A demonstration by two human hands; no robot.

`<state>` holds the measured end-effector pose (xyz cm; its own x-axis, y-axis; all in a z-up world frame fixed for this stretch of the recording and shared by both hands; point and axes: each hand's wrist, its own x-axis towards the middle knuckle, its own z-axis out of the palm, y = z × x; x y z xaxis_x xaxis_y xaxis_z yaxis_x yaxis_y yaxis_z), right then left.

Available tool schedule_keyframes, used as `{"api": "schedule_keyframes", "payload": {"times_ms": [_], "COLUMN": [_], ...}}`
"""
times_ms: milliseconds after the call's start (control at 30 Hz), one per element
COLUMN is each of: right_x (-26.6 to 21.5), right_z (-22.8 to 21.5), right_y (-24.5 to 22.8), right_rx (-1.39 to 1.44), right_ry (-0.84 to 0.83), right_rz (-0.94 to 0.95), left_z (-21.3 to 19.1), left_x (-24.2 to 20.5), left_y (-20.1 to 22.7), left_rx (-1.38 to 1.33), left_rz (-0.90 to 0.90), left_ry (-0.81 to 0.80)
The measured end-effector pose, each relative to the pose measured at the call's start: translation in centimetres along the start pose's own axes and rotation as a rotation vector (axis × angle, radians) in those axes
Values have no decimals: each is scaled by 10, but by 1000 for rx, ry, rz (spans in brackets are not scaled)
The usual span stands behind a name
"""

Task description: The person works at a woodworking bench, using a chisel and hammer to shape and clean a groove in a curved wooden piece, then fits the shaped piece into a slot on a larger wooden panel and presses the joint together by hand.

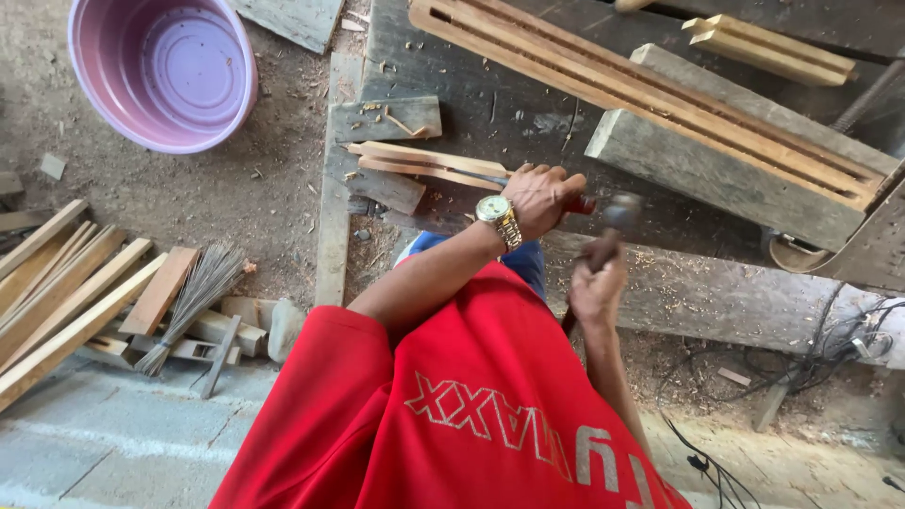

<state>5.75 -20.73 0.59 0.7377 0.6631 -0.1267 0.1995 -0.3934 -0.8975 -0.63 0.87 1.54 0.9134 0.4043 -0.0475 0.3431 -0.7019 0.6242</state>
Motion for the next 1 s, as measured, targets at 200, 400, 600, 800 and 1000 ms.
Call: {"api": "schedule_keyframes", "payload": {"times_ms": [200,400,600,800,1000], "right_x": [2,11,14,12,12], "right_z": [-3,-5,-10,-11,-13], "right_y": [-25,-15,-47,-52,-50], "right_rx": [-90,-283,25,56,-12], "right_ry": [-87,-185,-17,-78,-73], "right_rz": [402,-92,437,292,244], "left_z": [-13,2,-11,-14,-36], "left_x": [-8,-5,-18,-25,-31], "left_y": [0,-20,-12,-10,10], "left_rx": [-21,23,21,93,82], "left_rz": [11,-20,9,54,99], "left_ry": [-12,64,99,24,66]}}
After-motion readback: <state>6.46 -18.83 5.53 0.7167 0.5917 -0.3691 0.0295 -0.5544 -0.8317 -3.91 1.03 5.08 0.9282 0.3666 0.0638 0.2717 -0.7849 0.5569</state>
